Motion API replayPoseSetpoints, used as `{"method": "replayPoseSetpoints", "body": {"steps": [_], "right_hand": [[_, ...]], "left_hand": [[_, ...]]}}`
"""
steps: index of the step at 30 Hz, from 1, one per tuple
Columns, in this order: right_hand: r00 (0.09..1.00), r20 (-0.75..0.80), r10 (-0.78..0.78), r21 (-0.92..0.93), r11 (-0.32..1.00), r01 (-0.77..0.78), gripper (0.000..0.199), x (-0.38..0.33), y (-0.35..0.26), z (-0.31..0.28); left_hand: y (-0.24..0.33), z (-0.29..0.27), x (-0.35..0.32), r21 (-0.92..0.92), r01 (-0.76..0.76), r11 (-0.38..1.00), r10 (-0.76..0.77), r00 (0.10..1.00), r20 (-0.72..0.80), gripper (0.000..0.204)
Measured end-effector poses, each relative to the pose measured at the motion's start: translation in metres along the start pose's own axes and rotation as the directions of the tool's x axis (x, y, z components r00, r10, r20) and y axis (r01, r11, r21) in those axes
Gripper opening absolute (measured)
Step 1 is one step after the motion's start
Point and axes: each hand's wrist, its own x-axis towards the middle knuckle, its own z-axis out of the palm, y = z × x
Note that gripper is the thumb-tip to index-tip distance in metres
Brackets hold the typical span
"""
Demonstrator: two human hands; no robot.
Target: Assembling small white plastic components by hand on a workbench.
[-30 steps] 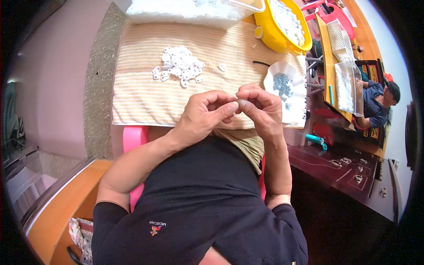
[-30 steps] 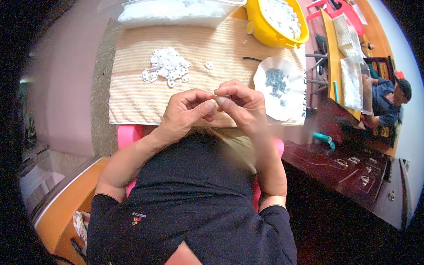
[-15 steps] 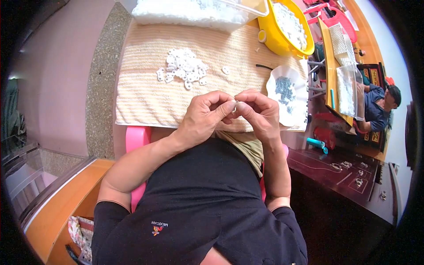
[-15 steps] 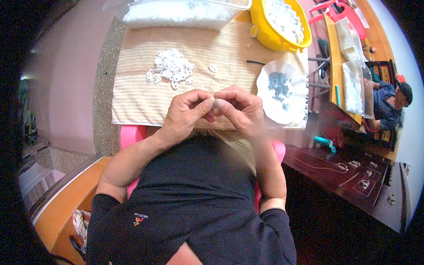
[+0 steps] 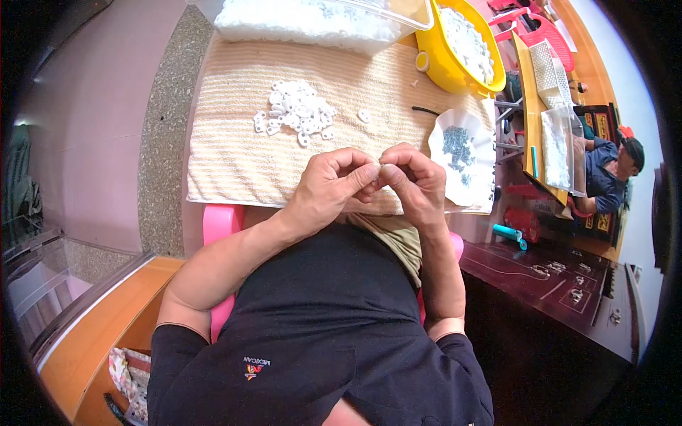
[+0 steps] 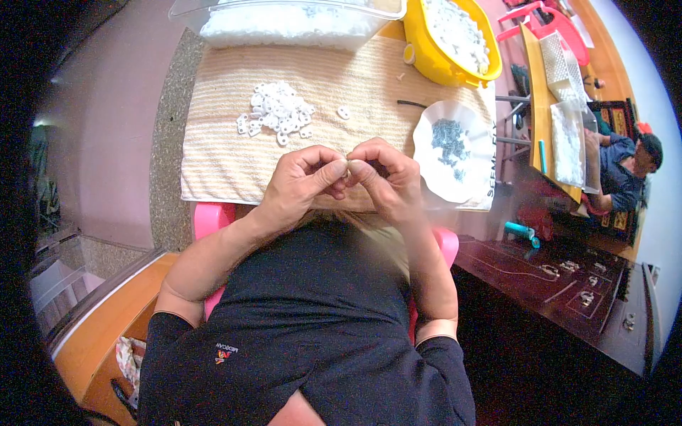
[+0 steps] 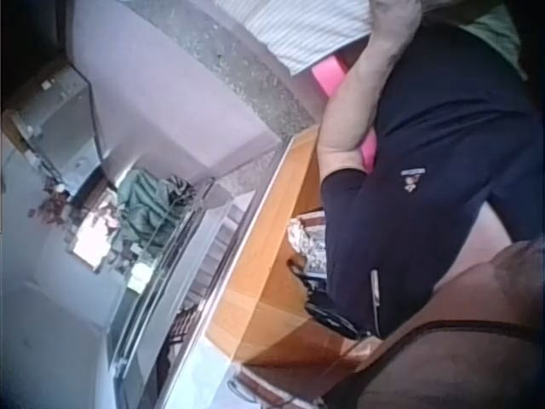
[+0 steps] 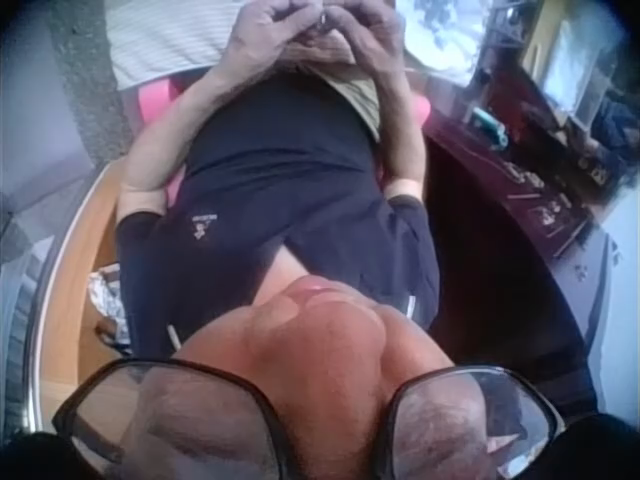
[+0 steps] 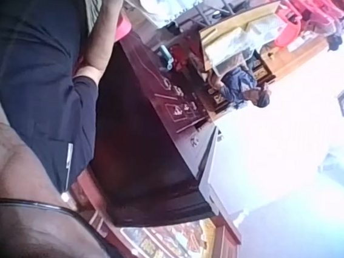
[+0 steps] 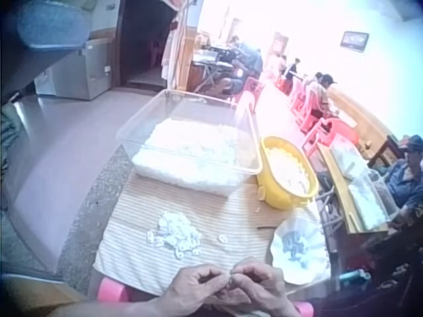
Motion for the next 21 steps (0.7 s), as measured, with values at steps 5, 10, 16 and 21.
{"method": "replayPoseSetpoints", "body": {"steps": [5,10,16,21], "right_hand": [[0.999,0.026,-0.041,-0.066,0.997,0.042,0.005,0.0014,0.0003,-0.0006],[0.998,0.033,-0.058,-0.079,0.995,0.060,0.005,0.0007,-0.0019,-0.0002],[0.998,0.057,0.007,0.012,1.000,-0.008,0.007,-0.0004,-0.0047,-0.0040],[0.990,0.079,0.121,0.084,0.988,-0.127,0.012,-0.0019,-0.0072,-0.0086]], "left_hand": [[-0.0002,-0.0013,0.0004,-0.047,0.047,0.998,-0.046,0.999,0.014,0.023],[0.0002,-0.0014,0.0001,-0.065,0.058,0.996,-0.057,0.998,0.026,0.023],[0.0023,-0.0022,0.0006,-0.072,0.086,0.994,-0.083,0.996,0.045,0.021],[0.0060,-0.0041,0.0005,0.166,-0.066,0.984,0.062,0.998,0.032,0.020]]}}
